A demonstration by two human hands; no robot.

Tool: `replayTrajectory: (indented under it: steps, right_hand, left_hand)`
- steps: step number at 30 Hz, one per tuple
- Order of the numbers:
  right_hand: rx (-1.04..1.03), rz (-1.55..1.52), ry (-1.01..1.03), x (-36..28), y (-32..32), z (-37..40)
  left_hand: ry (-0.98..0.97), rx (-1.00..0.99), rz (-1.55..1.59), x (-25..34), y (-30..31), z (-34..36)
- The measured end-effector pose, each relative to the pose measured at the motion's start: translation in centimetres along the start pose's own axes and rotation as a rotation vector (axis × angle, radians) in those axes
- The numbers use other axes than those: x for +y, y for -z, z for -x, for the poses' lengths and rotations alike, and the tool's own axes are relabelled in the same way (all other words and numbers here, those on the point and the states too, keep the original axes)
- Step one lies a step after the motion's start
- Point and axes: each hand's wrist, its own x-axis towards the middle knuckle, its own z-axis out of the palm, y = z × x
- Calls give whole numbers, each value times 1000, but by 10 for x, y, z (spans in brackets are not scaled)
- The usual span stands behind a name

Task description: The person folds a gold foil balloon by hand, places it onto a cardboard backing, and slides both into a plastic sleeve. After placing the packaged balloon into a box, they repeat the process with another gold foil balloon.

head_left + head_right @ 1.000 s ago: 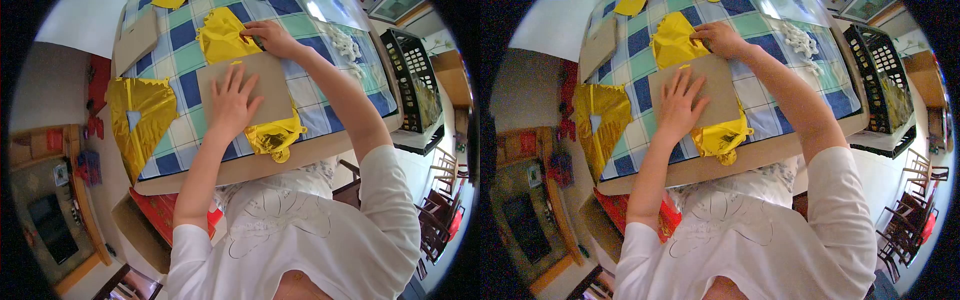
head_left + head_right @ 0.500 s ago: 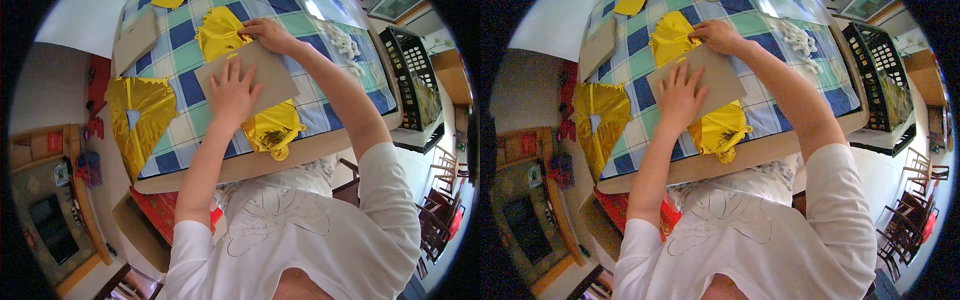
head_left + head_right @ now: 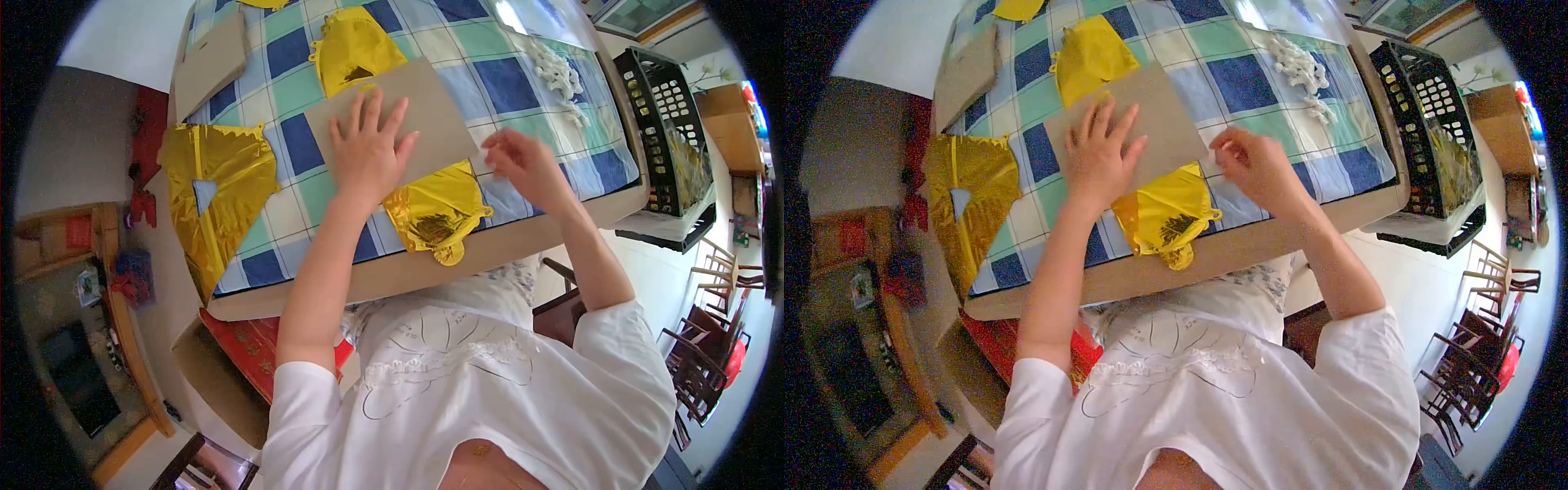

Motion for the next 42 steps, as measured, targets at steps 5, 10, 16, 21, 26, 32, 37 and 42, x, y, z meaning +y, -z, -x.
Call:
replayTrajectory:
  steps: [5,10,16,21,26,32,37,42]
  right_hand:
    - [-103,-7,-47,-10,-8,20]
    - [-136,-142,-49,-13,-18,16]
    - [-198,-58,-88,-16,-25,19]
    - [-222,23,-13,-14,-36,37]
    - [-75,149,104,-33,-27,35]
    - [261,662,521,0,-45,-25]
    - [254,724,499,6,-52,-17]
    - [268,734,490,5,-54,-14]
  left_hand:
    - [-19,10,-12,-1,0,0]
    - [-36,16,-27,-3,-1,0]
    - [-41,-8,-56,-3,6,0]
    - [-70,-48,-40,2,13,9]
    - [-82,-60,-27,3,15,14]
    - [-95,-101,-11,11,17,18]
    - [-113,-90,163,9,19,40]
    - [-135,-116,149,5,20,42]
